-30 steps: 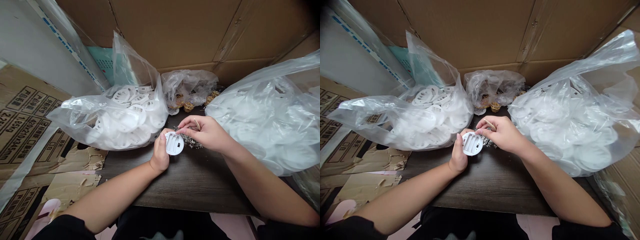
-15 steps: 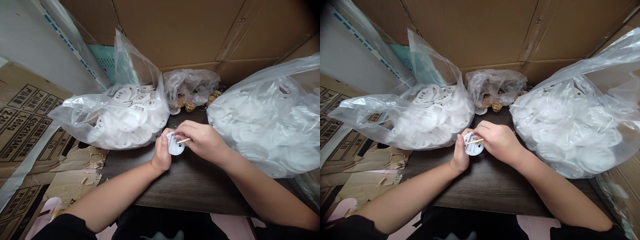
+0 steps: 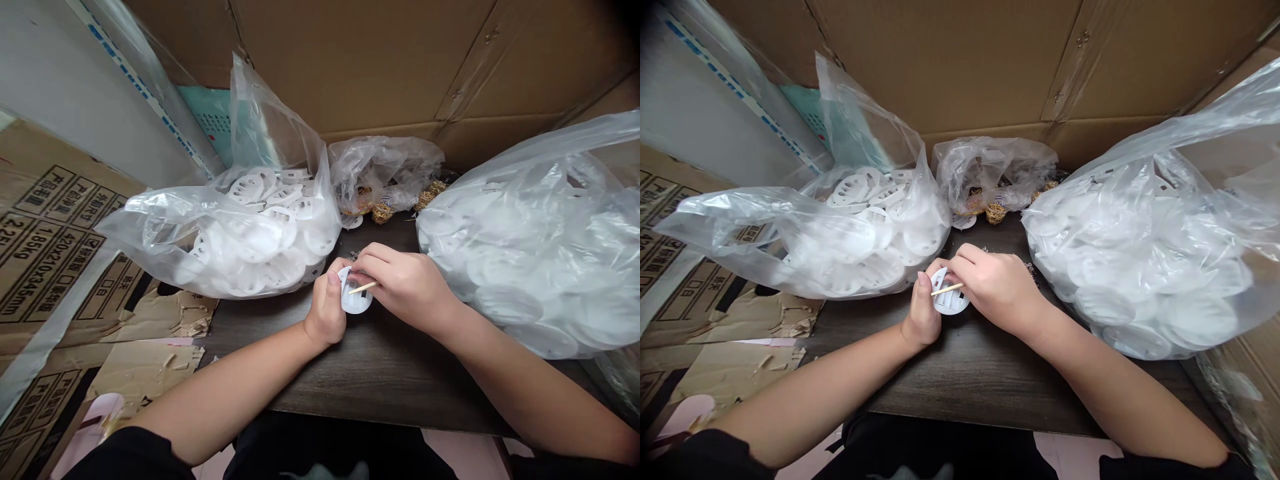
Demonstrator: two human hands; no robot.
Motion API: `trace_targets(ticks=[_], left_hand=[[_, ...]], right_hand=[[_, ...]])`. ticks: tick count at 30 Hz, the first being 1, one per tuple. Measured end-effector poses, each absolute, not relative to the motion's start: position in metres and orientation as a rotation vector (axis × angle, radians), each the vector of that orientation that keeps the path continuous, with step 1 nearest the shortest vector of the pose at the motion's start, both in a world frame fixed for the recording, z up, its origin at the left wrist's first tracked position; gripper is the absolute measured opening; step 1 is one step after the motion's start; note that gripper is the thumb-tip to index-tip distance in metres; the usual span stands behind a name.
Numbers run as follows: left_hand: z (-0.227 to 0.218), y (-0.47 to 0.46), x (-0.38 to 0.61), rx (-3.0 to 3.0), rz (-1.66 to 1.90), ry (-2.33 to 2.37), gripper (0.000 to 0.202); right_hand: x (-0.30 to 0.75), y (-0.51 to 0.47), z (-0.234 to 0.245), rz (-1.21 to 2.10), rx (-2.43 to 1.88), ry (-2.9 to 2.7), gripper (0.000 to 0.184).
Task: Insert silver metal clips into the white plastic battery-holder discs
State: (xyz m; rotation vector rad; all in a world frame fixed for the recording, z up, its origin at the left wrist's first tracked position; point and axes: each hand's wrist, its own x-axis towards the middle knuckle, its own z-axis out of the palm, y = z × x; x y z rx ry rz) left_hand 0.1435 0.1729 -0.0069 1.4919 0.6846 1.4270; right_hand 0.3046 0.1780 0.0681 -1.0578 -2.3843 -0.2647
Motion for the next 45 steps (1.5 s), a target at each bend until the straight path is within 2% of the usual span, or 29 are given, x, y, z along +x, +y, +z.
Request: trace_targets(ticks=[5, 8, 11, 14, 18, 21, 29, 45], left_hand=[[-0.006, 0.173, 0.143, 1.469, 1.408, 0.716, 0.061], [-0.006, 0.174, 0.142, 1.428, 1.391, 0.776, 0.062], [-0.006, 0.175, 0.142, 1.376, 1.381, 0.788, 0.063], [-0.007, 0.177, 0.144, 1.323, 1.372, 0.779, 0.063], [-0.01, 0.179, 0.147, 1.211, 1.275, 0.753, 0.069], [-0.012, 0.179, 0.149, 1.219, 1.219, 0.724, 0.073], [-0.018, 0.181, 0.152, 1.235, 1.2, 0.719, 0.075], [-0.017, 0.18, 0.154, 1.232, 1.199, 0.674, 0.071]], right_hand=[[0.304, 0.179, 0.066, -0.463, -0.972, -2.392, 0.02], [0.305, 0.18, 0.067, -0.607, -0.851, -2.449, 0.026], [0.307, 0.181, 0.068, -0.535, -0.809, -2.46, 0.031], [0.307, 0.182, 0.069, -0.025, -0.797, -2.33, 0.033], [0.293, 0.183, 0.066, 0.956, -0.555, -1.605, 0.061], [0.28, 0.186, 0.061, 1.234, -0.407, -1.242, 0.065], [0.272, 0.196, 0.047, 1.391, -0.363, -1.044, 0.067], [0.268, 0.192, 0.042, 1.318, -0.363, -0.964, 0.061]])
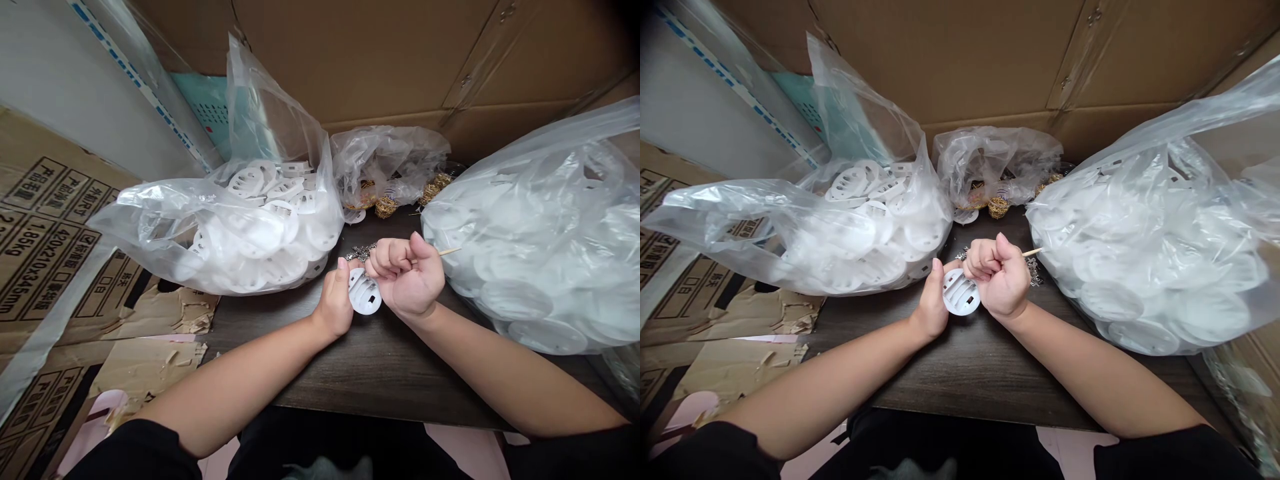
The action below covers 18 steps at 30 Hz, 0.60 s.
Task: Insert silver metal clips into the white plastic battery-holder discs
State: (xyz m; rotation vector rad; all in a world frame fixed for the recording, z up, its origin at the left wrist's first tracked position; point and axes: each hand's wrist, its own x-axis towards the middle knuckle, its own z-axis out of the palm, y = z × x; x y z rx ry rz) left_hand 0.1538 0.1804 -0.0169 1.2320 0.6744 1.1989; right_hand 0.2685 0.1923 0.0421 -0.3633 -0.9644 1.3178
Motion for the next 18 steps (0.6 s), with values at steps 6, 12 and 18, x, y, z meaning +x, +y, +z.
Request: trace_targets(ticks=[6, 12, 18], left_hand=[[-0.017, 0.183, 0.1547, 1.182, 1.184, 0.677, 0.067], [-0.0114, 0.1829, 0.1532, 1.219, 1.178, 0.728, 0.06], [-0.0174, 0.1854, 0.1536, 1.215, 1.182, 0.713, 0.056]], right_hand=[[0.2642, 0.1934, 0.0383, 1.289, -0.371, -0.979, 0.059], [0.2615, 0.1951, 0.0335, 1.255, -0.448, -0.955, 0.058], [0.2639, 0.196, 0.0357, 1.294, -0.423, -0.949, 0.058]])
